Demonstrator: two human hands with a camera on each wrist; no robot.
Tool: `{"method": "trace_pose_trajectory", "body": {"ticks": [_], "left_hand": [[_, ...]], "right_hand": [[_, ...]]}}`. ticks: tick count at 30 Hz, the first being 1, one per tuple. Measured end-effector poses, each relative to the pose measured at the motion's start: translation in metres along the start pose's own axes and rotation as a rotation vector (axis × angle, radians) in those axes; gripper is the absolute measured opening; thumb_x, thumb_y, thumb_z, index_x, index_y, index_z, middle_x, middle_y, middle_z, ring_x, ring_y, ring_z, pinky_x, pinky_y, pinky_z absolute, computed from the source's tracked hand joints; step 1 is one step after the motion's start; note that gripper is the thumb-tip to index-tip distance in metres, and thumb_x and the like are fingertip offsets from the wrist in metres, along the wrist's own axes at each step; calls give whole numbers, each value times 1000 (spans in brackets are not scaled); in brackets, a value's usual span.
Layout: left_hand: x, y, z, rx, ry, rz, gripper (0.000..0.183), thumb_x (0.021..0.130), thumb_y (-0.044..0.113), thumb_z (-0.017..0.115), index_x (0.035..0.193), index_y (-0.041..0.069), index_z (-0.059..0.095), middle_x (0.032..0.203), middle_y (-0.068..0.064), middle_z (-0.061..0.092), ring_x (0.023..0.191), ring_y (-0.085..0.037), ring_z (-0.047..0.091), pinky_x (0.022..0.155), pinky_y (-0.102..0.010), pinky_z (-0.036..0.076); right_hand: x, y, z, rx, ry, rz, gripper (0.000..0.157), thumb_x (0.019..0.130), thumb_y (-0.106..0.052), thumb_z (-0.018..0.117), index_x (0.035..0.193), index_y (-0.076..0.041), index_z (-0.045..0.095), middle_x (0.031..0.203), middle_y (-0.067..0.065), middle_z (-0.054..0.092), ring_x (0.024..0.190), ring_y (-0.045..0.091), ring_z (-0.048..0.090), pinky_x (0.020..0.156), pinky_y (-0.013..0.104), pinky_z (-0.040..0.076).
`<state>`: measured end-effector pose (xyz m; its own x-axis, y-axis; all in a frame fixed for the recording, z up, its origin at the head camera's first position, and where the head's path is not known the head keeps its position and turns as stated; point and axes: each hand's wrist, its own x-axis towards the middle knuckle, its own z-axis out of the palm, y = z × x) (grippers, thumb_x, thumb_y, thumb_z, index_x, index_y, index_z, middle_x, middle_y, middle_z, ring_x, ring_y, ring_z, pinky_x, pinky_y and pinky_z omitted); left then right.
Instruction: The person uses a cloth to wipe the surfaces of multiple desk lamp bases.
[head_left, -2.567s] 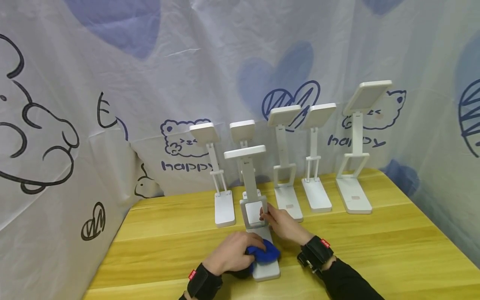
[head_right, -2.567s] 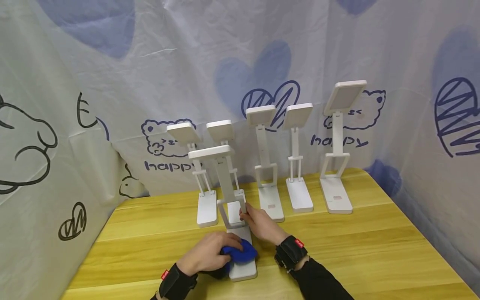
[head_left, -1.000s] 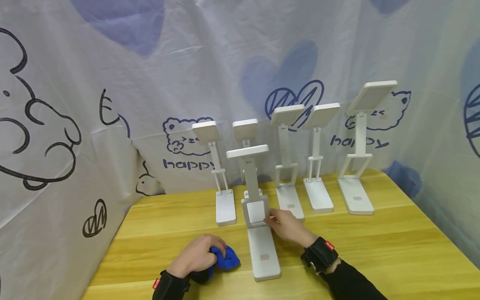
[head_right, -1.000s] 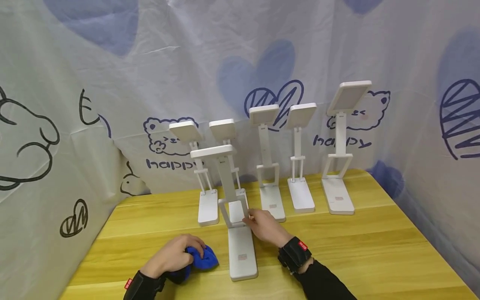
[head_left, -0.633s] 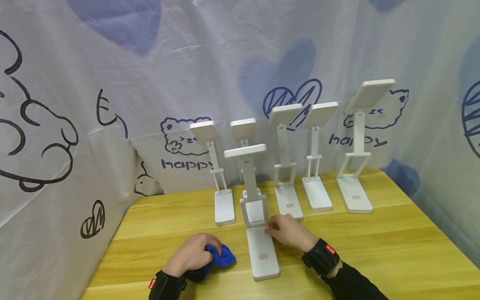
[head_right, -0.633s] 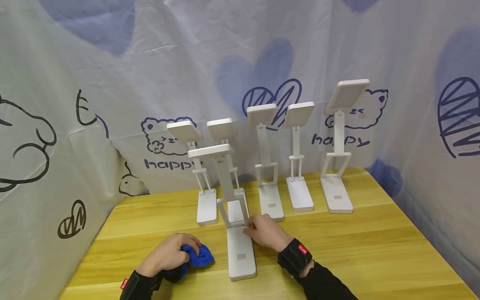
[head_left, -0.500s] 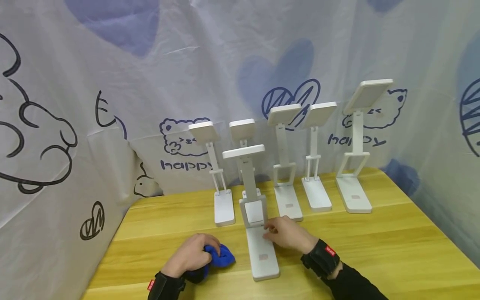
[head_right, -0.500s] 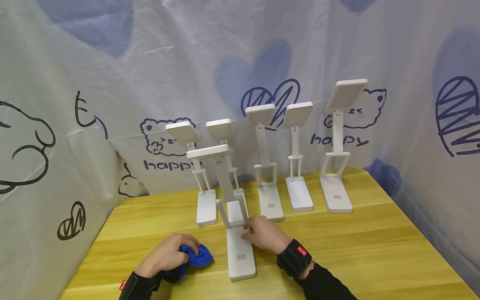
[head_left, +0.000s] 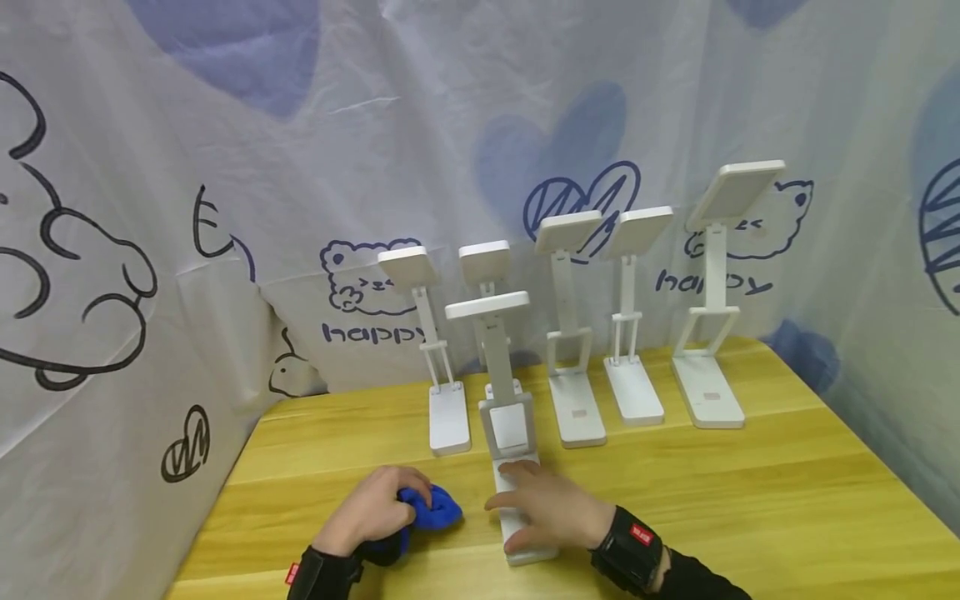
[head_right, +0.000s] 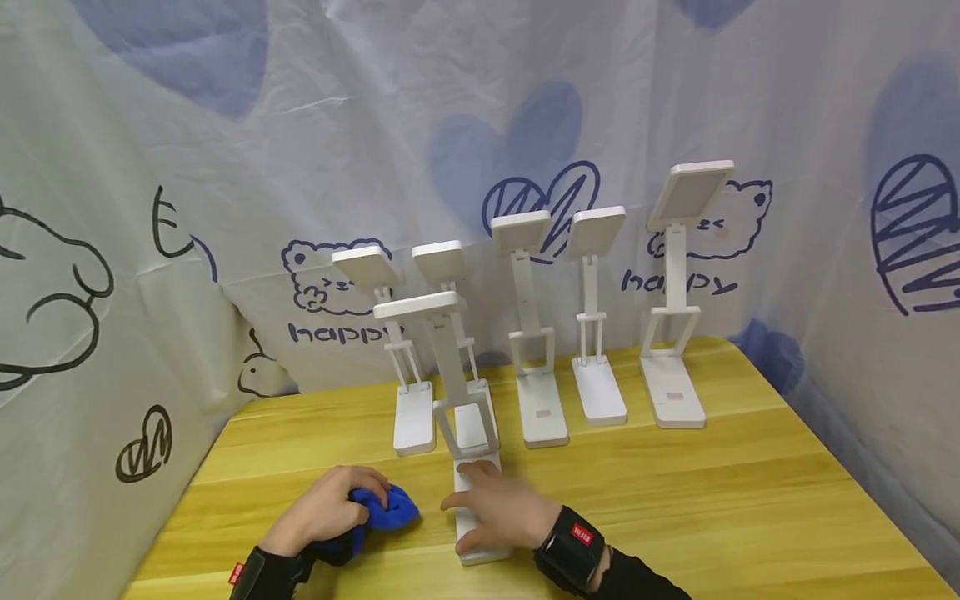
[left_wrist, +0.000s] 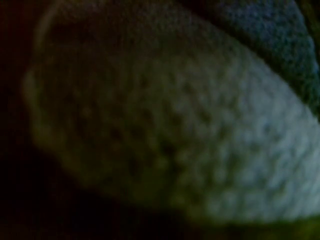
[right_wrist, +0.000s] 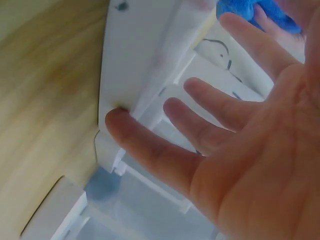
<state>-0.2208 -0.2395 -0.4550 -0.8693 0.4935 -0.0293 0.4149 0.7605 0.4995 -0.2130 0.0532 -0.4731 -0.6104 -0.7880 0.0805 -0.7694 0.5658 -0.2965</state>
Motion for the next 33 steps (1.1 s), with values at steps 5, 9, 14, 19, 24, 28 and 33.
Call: {"method": "trace_pose_trajectory", "body": {"ticks": [5, 9, 14, 19, 24, 28, 33], "left_hand": [[-1, -1, -3, -10, 11, -1, 34, 66, 0, 57, 82, 24, 74, 108, -2, 68, 103, -24, 59, 86, -49, 50], [-4, -1, -7, -16, 33, -4, 33, 66, 0, 58, 83, 23, 75, 108, -3, 69, 103, -25, 60, 87, -51, 50], [-6, -3, -12, -7, 65, -15, 33, 65, 0, 59, 83, 22, 75, 108, -4, 68, 103, -25, 60, 87, -52, 49], [-8, -4, -16, 5, 99, -27, 32, 66, 0, 60, 83, 23, 74, 107, -3, 68, 103, -25, 59, 87, -52, 49], [-13, -2, -22, -3, 122, -40, 31, 67, 1, 60, 82, 25, 74, 108, -1, 68, 104, -25, 59, 89, -53, 48], [-15, -1, -24, -7, 122, -48, 30, 67, 2, 61, 81, 25, 73, 107, 1, 67, 104, -24, 59, 88, -51, 49], [-15, -2, -25, -14, 142, -44, 30, 66, 3, 62, 78, 28, 72, 105, 4, 67, 104, -22, 59, 88, -50, 49]], "right_hand": [[-1, -6, 4, 13, -30, 27, 55, 71, -56, 71, 117, -27, 64, 142, 19, 39, 127, 40, 34, 91, 56, 46], [-1, -10, 3, 22, -49, 36, 55, 66, -59, 73, 109, -27, 62, 142, 19, 38, 129, 41, 33, 88, 56, 48], [0, -13, 6, 25, -51, 13, 49, 66, -62, 71, 98, -27, 61, 143, 17, 39, 131, 37, 32, 91, 54, 48], [2, -14, 10, 18, -61, -57, 49, 65, -63, 71, 98, -28, 60, 145, 16, 38, 133, 35, 29, 98, 51, 43], [9, -13, 12, 50, -83, -164, 58, 61, -61, 75, 105, -27, 59, 147, 17, 34, 135, 34, 26, 107, 50, 33], [15, -11, 15, 60, -92, -248, 63, 59, -56, 79, 111, -26, 58, 148, 19, 32, 135, 35, 26, 108, 49, 32], [24, -10, 18, 46, -68, -298, 70, 59, -54, 80, 119, -25, 58, 147, 20, 32, 135, 35, 26, 109, 47, 31]]}}
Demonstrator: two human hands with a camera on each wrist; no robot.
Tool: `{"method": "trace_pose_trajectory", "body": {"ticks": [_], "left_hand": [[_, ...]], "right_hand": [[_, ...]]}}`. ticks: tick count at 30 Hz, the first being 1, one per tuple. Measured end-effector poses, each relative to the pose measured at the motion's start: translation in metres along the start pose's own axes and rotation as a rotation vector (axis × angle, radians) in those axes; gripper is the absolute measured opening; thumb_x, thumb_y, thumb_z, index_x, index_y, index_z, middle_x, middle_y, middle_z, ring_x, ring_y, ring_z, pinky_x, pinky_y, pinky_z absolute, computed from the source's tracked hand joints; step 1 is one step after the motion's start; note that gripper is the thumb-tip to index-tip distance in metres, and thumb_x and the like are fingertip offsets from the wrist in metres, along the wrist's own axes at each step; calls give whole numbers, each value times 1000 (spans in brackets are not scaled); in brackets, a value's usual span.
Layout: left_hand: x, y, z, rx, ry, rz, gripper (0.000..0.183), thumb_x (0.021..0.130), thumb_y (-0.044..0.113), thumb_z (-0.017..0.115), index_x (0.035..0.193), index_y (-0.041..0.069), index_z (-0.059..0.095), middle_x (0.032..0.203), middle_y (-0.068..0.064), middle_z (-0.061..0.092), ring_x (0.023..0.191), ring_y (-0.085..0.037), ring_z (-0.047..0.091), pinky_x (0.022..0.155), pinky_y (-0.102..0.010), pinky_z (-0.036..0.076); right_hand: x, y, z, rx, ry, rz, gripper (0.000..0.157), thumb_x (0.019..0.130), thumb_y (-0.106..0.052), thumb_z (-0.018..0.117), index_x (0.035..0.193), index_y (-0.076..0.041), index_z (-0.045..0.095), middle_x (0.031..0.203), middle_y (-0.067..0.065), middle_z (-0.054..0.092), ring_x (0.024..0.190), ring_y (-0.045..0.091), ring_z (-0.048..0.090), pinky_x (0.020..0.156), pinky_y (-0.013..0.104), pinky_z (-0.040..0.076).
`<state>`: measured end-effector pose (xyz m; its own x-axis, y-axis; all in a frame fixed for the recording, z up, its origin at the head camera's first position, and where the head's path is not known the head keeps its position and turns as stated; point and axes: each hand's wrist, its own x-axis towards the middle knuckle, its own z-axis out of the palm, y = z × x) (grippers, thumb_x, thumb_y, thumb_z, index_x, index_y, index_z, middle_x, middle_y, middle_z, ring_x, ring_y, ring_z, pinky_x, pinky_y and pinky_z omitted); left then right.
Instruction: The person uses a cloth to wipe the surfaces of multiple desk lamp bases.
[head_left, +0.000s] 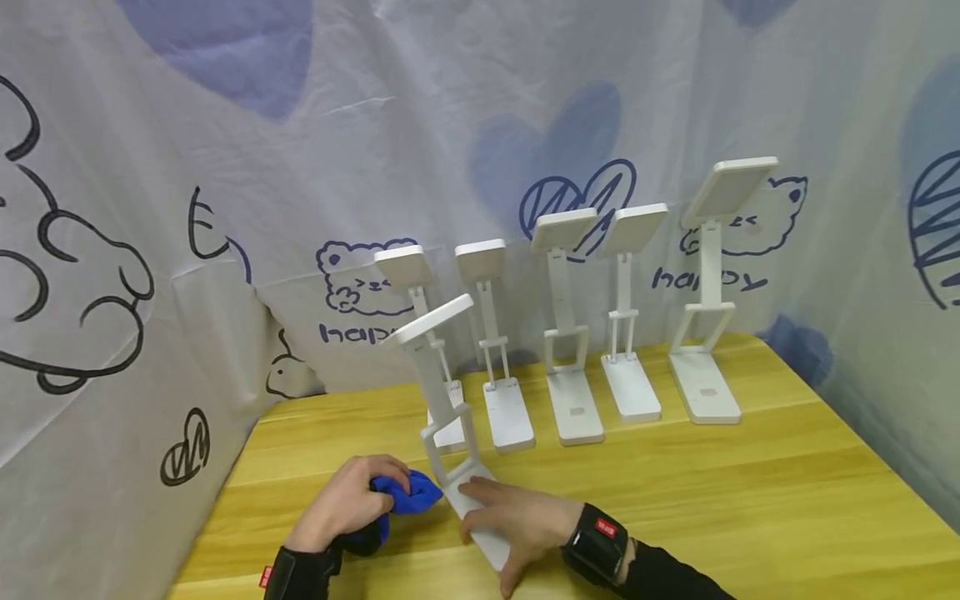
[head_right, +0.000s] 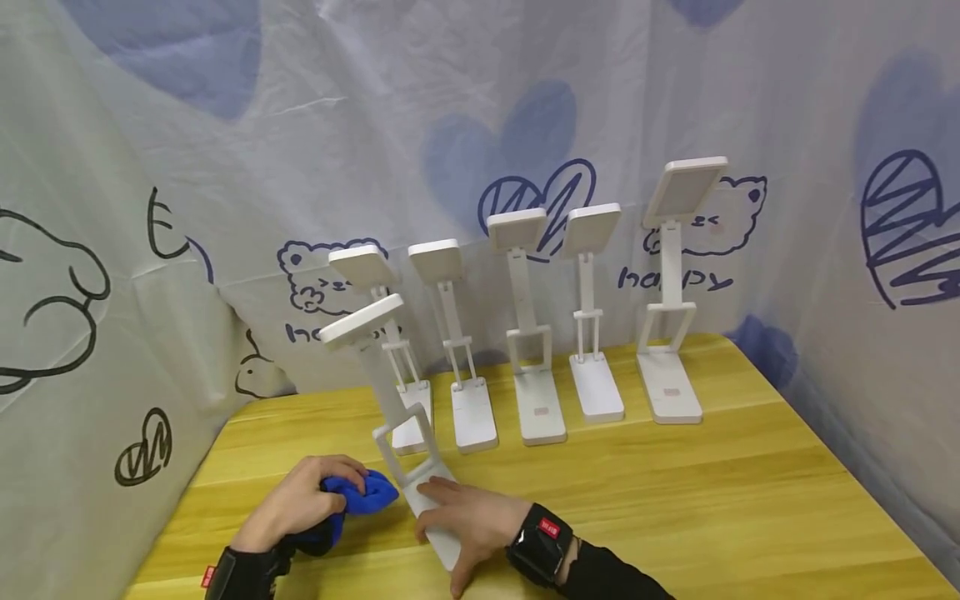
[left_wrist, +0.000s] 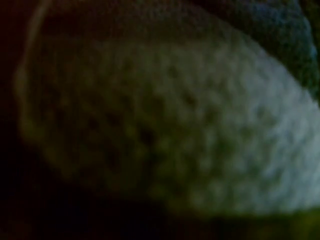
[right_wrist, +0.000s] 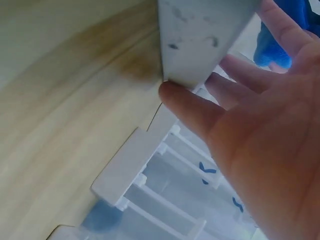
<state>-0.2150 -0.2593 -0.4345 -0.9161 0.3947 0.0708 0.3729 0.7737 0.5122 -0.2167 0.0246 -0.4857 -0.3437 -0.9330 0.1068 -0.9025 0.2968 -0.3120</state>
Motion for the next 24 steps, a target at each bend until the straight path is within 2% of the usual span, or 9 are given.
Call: {"method": "trace_pose_trajectory", "body": {"ticks": [5, 10, 17, 24], "left_hand": [[-1, -1, -2, -13, 2, 7, 31, 66, 2, 61, 78, 29, 72, 103, 5, 67, 102, -21, 59, 87, -49, 49], [-3, 1, -6, -14, -11, -4, 31, 65, 4, 62, 78, 30, 72, 98, 8, 69, 96, -18, 60, 83, -47, 48], [-1, 3, -10, 19, -52, -34, 29, 63, 8, 64, 79, 31, 72, 98, 7, 69, 89, -15, 58, 76, -42, 48], [-3, 2, -12, 2, -73, -65, 27, 64, 9, 64, 80, 28, 73, 93, 4, 69, 85, -16, 58, 74, -42, 49]], "right_hand": [[13, 4, 3, -7, 31, -44, 77, 60, -51, 81, 128, -22, 58, 147, 20, 34, 135, 33, 27, 109, 44, 32], [26, 5, 3, 14, -11, -38, 77, 63, -48, 81, 131, -24, 56, 151, 15, 30, 137, 31, 24, 110, 44, 30], [42, 7, 4, 34, -4, -88, 75, 64, -48, 81, 131, -23, 57, 151, 4, 30, 135, 19, 26, 108, 32, 32], [52, 7, 6, 74, 11, -44, 69, 66, -46, 80, 129, -25, 60, 147, 7, 30, 131, 19, 30, 104, 32, 37]]}}
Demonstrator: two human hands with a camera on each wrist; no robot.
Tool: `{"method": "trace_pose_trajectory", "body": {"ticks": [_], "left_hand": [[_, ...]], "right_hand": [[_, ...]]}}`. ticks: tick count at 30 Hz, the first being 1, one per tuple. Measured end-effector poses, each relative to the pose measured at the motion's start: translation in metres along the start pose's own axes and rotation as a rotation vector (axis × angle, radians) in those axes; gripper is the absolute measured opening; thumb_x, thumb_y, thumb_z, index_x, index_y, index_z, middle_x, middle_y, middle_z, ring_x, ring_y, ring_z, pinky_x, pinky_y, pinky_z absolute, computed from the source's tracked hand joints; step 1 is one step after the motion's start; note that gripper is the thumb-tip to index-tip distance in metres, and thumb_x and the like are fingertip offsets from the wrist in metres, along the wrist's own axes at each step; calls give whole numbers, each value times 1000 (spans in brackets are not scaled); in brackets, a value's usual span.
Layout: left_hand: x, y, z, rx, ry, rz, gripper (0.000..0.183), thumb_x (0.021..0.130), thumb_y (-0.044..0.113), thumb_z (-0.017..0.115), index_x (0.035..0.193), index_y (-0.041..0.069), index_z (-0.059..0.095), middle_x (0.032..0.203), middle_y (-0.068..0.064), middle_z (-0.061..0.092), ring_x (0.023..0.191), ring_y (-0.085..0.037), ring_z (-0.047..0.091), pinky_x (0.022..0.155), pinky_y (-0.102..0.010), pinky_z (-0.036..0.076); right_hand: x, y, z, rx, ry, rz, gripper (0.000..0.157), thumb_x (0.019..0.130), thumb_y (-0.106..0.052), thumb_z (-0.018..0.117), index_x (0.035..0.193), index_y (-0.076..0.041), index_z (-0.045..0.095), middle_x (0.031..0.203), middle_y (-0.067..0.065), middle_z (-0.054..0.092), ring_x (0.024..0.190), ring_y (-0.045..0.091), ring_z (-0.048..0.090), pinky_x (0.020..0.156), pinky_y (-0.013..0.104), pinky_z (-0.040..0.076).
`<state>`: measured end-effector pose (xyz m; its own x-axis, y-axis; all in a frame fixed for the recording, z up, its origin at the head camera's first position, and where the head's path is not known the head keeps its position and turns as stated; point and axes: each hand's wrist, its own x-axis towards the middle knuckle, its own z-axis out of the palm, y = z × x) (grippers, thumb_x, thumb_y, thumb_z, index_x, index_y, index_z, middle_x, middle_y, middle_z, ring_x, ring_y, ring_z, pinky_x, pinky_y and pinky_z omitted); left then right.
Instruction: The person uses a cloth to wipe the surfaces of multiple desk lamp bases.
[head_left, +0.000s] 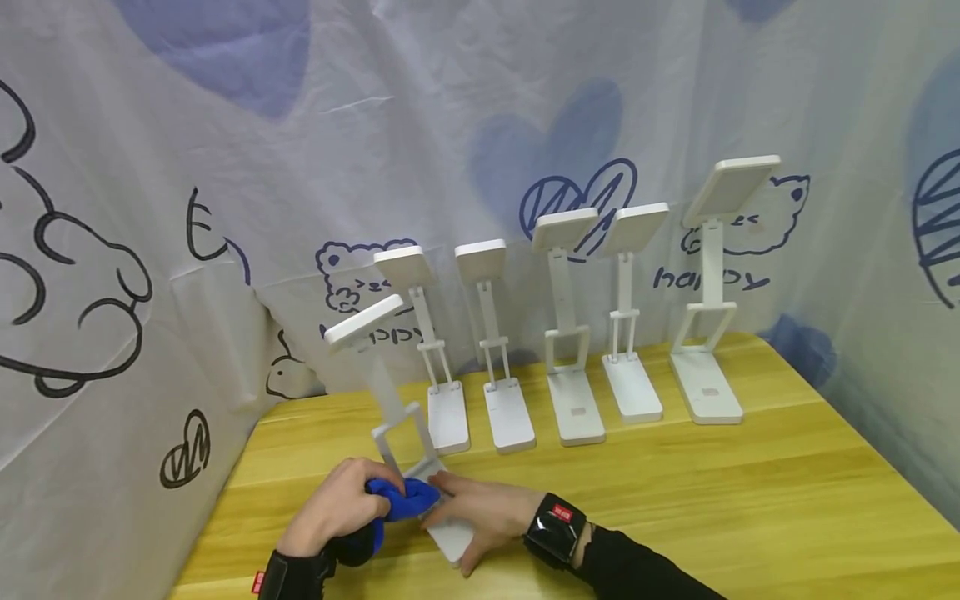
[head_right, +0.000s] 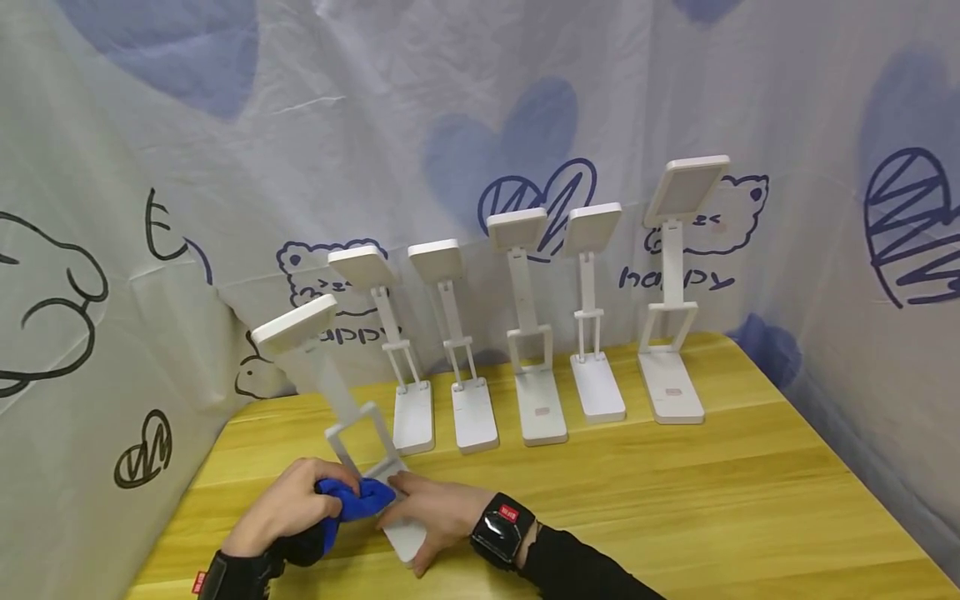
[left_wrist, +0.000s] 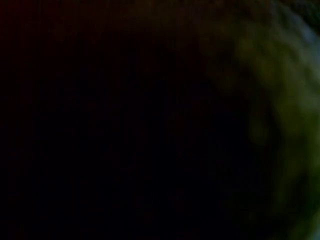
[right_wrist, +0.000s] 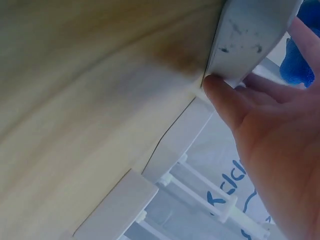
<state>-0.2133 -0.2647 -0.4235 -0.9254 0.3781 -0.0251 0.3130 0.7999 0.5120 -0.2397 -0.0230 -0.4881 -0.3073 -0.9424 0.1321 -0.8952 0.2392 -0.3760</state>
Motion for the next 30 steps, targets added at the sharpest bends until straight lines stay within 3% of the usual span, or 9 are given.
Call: {"method": "trace_pose_trajectory", "body": {"ticks": [4, 14, 21, 30], "left_hand": [[-1, 1, 0, -8, -8, -25, 26, 64, 9, 64, 81, 26, 74, 96, 0, 69, 85, -16, 57, 73, -41, 49], [-3, 1, -5, 27, 33, -93, 26, 62, 8, 65, 80, 26, 73, 97, -3, 68, 84, -17, 56, 75, -43, 50], [-4, -2, -9, 32, 56, -113, 25, 64, 9, 65, 80, 27, 72, 95, -1, 68, 81, -16, 56, 75, -42, 49], [-9, -9, -17, 18, 77, -128, 28, 63, 5, 65, 82, 24, 73, 97, -1, 69, 81, -17, 54, 74, -40, 47]], "right_hand": [[7, 0, 3, 14, 36, 33, 69, 65, -44, 82, 128, -27, 60, 145, 9, 32, 126, 16, 34, 100, 29, 40], [24, -6, 9, -21, 52, 218, 78, 66, -44, 81, 136, -29, 51, 150, 26, 26, 127, 31, 39, 95, 38, 47], [40, -11, 7, -96, 81, 309, 96, 59, -45, 84, 143, -31, 41, 143, 22, 37, 115, 29, 51, 87, 38, 52], [56, -6, 11, -184, 136, 395, 85, 59, -54, 81, 134, -24, 54, 135, 15, 48, 108, 27, 53, 81, 36, 53]]}}
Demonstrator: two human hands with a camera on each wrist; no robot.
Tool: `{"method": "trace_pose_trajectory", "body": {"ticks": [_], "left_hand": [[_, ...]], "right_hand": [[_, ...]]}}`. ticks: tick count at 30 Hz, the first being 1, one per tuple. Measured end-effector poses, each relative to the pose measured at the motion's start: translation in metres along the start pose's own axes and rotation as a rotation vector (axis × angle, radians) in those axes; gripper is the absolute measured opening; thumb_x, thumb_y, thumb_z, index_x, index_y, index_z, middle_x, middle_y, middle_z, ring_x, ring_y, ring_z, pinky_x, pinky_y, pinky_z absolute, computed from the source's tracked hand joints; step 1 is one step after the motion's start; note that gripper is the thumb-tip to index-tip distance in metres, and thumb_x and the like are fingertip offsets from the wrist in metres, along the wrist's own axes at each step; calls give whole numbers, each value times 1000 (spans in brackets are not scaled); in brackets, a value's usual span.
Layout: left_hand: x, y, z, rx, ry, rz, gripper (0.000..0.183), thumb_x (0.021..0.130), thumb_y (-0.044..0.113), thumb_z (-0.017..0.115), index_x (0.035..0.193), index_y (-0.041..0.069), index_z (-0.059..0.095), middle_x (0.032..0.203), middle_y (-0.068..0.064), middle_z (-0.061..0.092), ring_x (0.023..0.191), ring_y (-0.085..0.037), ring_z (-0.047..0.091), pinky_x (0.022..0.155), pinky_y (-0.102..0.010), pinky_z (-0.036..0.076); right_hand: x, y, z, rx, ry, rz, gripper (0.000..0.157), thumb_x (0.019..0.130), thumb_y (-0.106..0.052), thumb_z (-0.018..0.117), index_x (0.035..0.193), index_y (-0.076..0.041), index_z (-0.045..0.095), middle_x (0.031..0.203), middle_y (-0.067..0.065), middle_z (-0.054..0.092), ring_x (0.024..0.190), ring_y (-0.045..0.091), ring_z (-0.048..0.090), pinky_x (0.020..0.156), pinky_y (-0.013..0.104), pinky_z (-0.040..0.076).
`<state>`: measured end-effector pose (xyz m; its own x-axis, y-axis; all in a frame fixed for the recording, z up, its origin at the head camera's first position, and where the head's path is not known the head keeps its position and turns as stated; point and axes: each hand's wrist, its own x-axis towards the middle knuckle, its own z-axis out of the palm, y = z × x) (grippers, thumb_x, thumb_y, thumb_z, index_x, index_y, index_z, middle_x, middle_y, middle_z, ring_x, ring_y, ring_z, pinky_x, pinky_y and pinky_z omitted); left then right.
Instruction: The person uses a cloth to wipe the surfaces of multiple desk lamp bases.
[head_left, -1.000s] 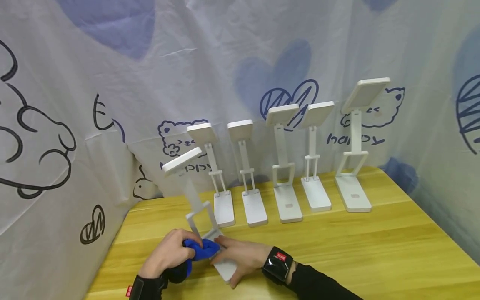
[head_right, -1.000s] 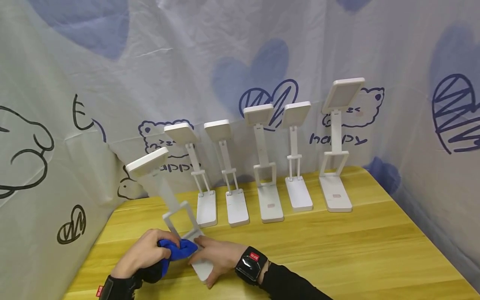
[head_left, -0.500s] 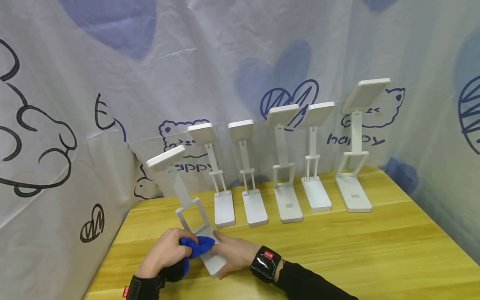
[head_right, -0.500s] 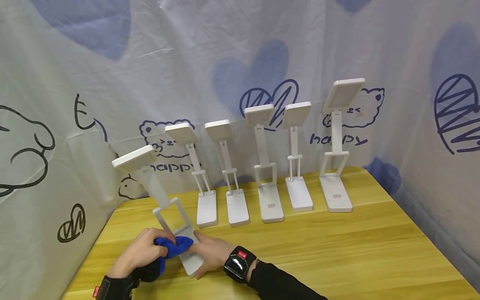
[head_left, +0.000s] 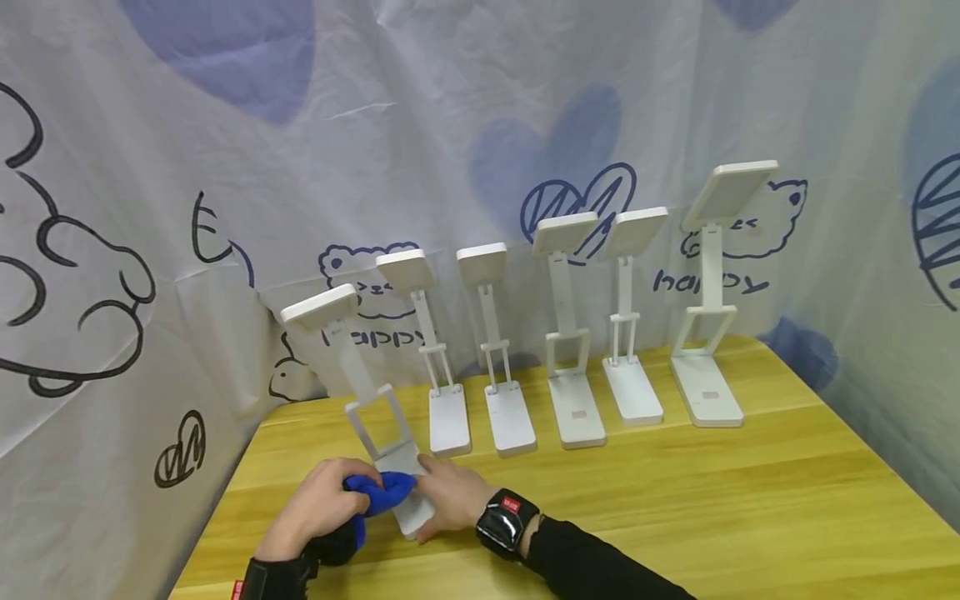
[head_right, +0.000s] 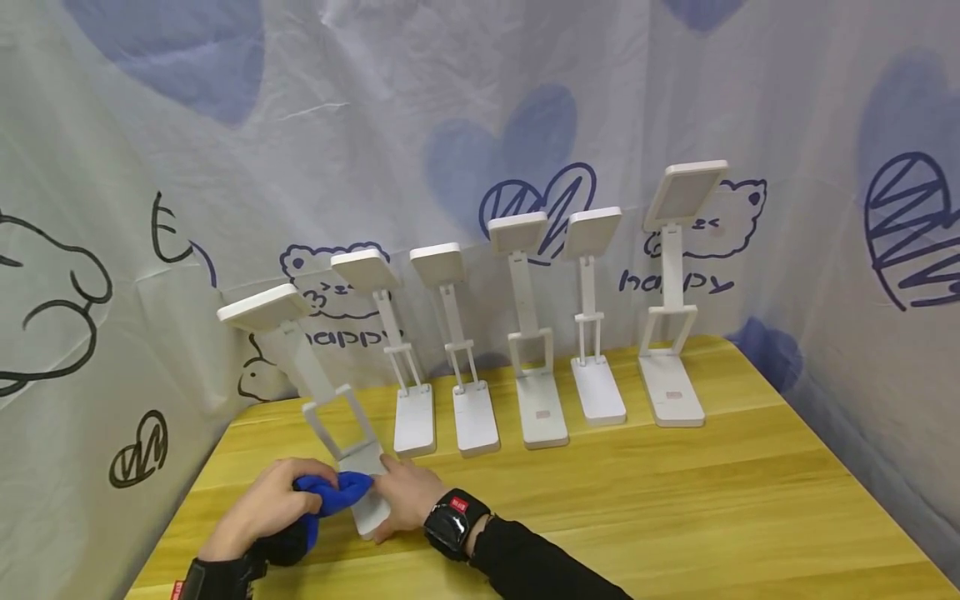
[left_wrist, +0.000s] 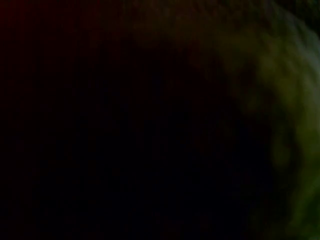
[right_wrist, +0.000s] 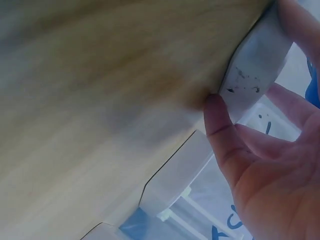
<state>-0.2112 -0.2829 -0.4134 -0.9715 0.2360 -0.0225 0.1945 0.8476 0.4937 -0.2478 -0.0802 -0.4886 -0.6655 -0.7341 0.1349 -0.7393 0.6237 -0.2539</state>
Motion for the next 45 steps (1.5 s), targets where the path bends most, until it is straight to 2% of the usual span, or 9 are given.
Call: {"method": "trace_pose_trajectory", "body": {"ticks": [2, 10, 18, 22, 29, 33, 36, 41, 45], "left_hand": [[-1, -4, -2, -6, 4, -21, 28, 62, 4, 65, 81, 23, 73, 96, 0, 68, 80, -17, 54, 72, -39, 45], [-1, -30, -4, -23, 10, -118, 27, 63, 3, 63, 82, 20, 74, 94, -3, 68, 78, -19, 51, 69, -36, 42], [3, -45, -2, -37, 16, -170, 27, 64, 4, 64, 84, 20, 74, 98, -7, 68, 79, -21, 52, 68, -35, 41], [4, -48, -3, -46, 13, -172, 28, 65, 3, 63, 85, 19, 74, 98, -7, 68, 80, -22, 52, 68, -34, 40], [3, -48, -4, -64, 5, -184, 27, 65, 4, 64, 86, 18, 74, 97, -8, 67, 77, -22, 51, 64, -33, 38], [3, -48, -4, -66, 3, -179, 27, 65, 4, 64, 86, 18, 74, 96, -7, 67, 76, -21, 51, 64, -33, 39], [2, -49, -5, -58, 8, -172, 27, 65, 4, 64, 86, 19, 74, 97, -7, 67, 76, -21, 51, 64, -33, 38], [0, -51, -5, -48, 12, -172, 27, 65, 4, 65, 86, 19, 74, 98, -7, 66, 78, -22, 50, 65, -33, 38], [1, -51, -4, -54, 6, -172, 28, 65, 4, 64, 88, 19, 74, 98, -7, 67, 78, -22, 51, 66, -34, 39]], "right_hand": [[3, 0, 2, 4, 12, -2, 82, 60, -54, 81, 132, -22, 57, 131, 13, 49, 106, 24, 52, 79, 34, 53], [15, -6, 1, -5, -35, 18, 75, 67, -48, 79, 133, -21, 55, 141, 22, 44, 112, 30, 53, 89, 38, 51], [25, -11, 2, -17, -66, 69, 67, 74, -26, 78, 136, -23, 52, 144, 22, 40, 106, 29, 58, 85, 35, 53], [32, -9, 5, 27, -51, 92, 67, 73, -18, 78, 135, -22, 52, 144, 22, 39, 107, 30, 57, 85, 36, 53], [42, -6, 11, 72, 40, 101, 63, 73, -18, 80, 130, -15, 54, 141, 23, 44, 113, 30, 54, 89, 34, 51], [47, -6, 16, 90, 92, 121, 54, 76, -8, 75, 126, -14, 56, 139, 22, 47, 112, 29, 56, 87, 33, 52], [51, -7, 19, 107, 99, 163, 52, 78, 0, 69, 126, -17, 57, 138, 20, 47, 106, 28, 59, 82, 33, 54], [57, -10, 20, 128, 88, 213, 53, 79, 0, 69, 127, -19, 57, 118, 13, 62, 92, 22, 62, 74, 30, 54], [57, -11, 19, 96, 131, 202, 52, 78, -2, 71, 126, -17, 58, 103, 10, 68, 87, 20, 63, 72, 29, 54]]}}
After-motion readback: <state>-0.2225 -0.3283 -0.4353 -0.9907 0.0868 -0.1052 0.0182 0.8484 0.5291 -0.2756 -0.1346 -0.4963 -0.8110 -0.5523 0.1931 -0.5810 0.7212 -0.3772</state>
